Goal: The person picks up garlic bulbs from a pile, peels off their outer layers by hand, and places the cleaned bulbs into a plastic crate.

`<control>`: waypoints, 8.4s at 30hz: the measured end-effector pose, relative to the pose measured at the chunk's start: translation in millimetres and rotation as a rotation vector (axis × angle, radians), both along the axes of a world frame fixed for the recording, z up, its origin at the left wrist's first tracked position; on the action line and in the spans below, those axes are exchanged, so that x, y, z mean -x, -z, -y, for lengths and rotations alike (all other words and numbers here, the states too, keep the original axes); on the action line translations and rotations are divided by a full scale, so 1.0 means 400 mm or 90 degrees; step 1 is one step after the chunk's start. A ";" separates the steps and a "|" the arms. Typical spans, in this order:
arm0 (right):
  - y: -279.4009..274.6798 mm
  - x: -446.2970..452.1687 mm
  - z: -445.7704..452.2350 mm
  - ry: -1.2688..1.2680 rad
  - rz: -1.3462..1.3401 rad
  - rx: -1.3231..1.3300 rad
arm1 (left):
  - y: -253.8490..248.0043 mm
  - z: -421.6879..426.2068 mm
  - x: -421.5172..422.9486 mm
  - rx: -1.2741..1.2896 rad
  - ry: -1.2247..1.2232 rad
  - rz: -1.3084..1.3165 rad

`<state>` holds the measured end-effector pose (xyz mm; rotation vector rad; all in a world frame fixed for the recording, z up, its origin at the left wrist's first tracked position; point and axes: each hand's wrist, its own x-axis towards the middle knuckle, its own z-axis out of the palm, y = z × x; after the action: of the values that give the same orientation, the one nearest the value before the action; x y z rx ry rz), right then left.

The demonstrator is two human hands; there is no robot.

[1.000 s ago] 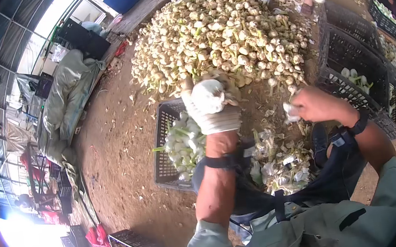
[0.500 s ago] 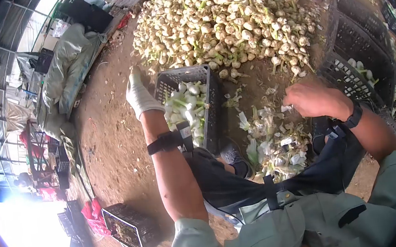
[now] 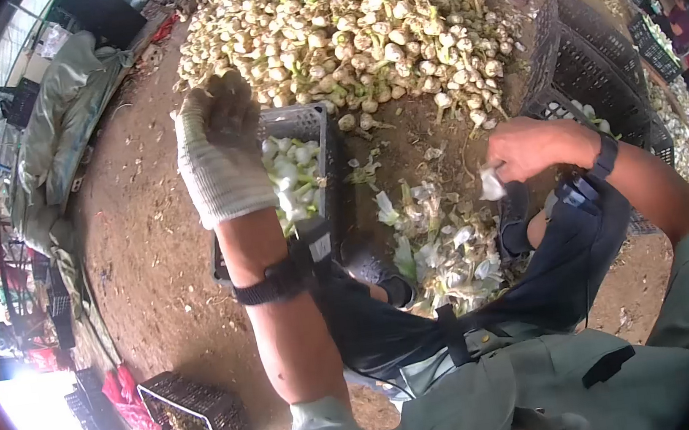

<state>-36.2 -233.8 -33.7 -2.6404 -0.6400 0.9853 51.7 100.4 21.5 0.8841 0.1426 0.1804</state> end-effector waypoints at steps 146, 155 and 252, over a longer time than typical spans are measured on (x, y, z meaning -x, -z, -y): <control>-0.082 -0.019 -0.125 0.482 0.152 -0.751 | 0.122 0.319 0.149 -0.073 0.460 -0.136; -0.081 -0.015 -0.121 0.456 0.182 -0.765 | 0.139 0.335 0.159 -0.177 0.292 0.012; -0.058 0.059 -0.122 0.296 0.408 -0.374 | 0.203 0.305 0.159 -0.318 0.240 0.104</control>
<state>-59.9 -185.2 -10.6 -2.3463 -0.3211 -0.1819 -12.0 -21.5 -59.6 1.3694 -0.2334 -0.0710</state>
